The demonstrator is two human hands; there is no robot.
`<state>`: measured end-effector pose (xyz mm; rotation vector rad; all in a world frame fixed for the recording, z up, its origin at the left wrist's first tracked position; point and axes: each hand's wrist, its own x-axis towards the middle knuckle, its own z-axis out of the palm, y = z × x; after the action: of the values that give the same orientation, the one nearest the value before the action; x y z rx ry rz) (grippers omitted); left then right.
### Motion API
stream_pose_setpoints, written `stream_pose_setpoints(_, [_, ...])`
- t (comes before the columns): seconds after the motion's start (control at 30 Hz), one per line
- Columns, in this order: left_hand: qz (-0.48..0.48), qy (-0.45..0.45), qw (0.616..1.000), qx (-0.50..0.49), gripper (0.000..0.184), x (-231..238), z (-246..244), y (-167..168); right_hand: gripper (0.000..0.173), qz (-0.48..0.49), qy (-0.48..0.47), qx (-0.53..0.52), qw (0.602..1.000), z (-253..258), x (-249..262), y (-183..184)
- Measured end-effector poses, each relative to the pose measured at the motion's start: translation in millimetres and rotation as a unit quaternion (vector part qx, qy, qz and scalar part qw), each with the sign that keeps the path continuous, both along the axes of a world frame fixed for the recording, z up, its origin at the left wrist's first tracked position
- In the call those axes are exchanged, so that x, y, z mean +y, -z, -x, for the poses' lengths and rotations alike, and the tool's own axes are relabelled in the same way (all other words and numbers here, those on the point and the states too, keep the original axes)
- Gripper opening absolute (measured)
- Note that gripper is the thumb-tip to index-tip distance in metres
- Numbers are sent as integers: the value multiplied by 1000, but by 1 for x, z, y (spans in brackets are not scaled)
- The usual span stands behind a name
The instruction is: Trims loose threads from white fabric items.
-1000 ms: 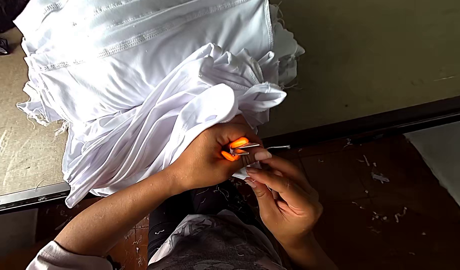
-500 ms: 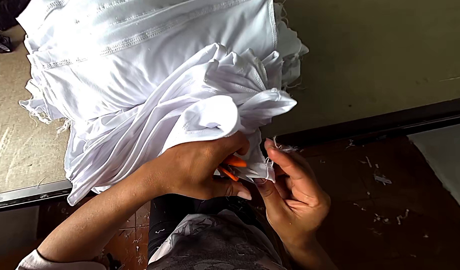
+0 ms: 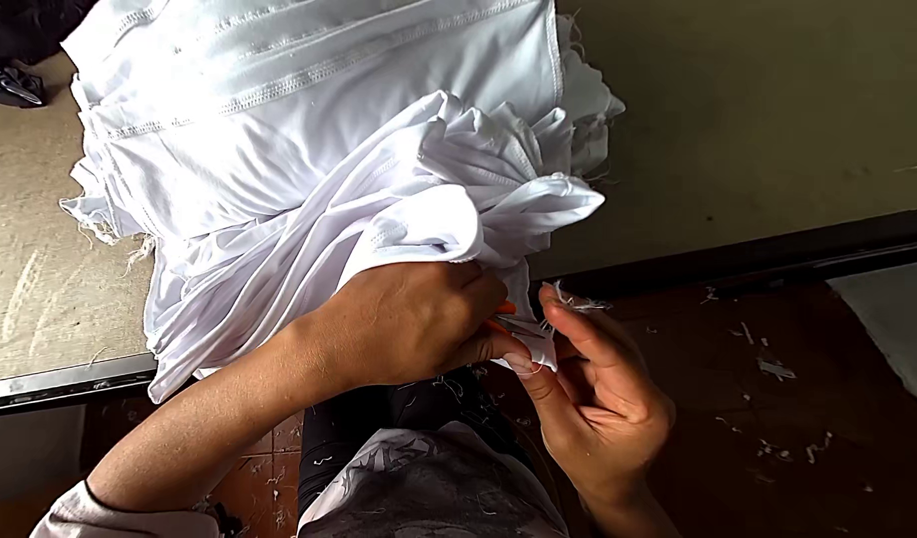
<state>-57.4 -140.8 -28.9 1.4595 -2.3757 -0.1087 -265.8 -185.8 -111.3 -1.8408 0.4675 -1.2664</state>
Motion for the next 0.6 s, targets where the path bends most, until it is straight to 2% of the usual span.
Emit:
stream_pose_setpoints(0.3, [50,7,999,-15,46,-3,10,5,40,9,-3,8,1000,-2,-1,0])
stream_pose_setpoints(0.6, [43,10,999,23,41,-4,9,11,40,10,1,11,1000,-2,0,-1])
